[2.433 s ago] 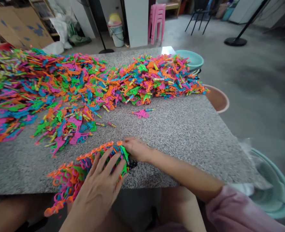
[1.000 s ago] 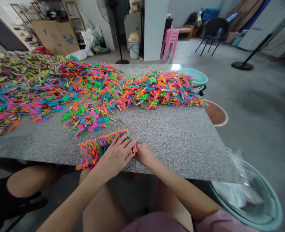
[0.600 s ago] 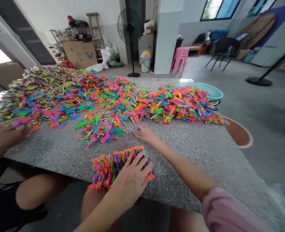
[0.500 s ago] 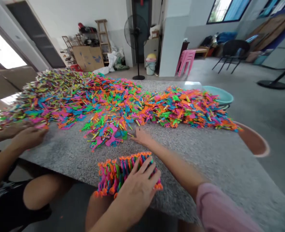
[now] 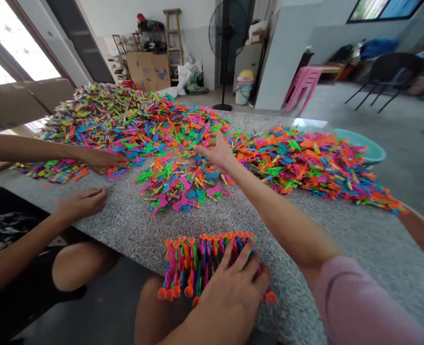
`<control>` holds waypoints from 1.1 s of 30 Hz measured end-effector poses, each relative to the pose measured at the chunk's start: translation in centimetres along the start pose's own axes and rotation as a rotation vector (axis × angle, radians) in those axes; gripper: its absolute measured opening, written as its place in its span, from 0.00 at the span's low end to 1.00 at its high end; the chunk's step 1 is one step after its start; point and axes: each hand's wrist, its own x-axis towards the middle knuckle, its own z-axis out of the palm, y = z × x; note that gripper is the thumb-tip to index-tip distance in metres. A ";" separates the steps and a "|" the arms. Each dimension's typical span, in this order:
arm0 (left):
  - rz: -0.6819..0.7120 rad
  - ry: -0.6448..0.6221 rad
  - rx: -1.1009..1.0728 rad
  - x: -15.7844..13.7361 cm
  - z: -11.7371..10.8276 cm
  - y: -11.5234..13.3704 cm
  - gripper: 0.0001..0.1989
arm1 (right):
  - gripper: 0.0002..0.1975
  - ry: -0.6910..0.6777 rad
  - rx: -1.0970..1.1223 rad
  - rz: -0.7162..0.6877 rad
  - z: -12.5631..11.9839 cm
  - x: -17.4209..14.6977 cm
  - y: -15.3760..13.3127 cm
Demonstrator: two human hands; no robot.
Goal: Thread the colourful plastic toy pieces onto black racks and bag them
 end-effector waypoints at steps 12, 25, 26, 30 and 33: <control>-0.025 0.064 0.003 0.0 0.4 0.2 0.16 | 0.24 -0.441 -0.570 0.221 2.4 -8.3 5.9; -0.004 0.072 -0.065 -0.2 0.4 -0.8 0.17 | 0.19 -0.348 -0.482 -0.019 -7.8 -21.3 10.2; 0.012 0.056 -0.070 -0.3 0.3 -0.9 0.17 | 0.17 -0.269 -0.470 0.061 -7.8 -22.2 10.3; 0.030 0.030 -0.022 -0.3 0.2 -1.4 0.18 | 0.37 -0.206 -0.545 0.519 -8.5 -24.9 11.5; 0.033 0.046 0.030 -0.2 0.5 -1.5 0.17 | 0.36 -0.293 -0.455 0.684 -9.4 -25.8 12.7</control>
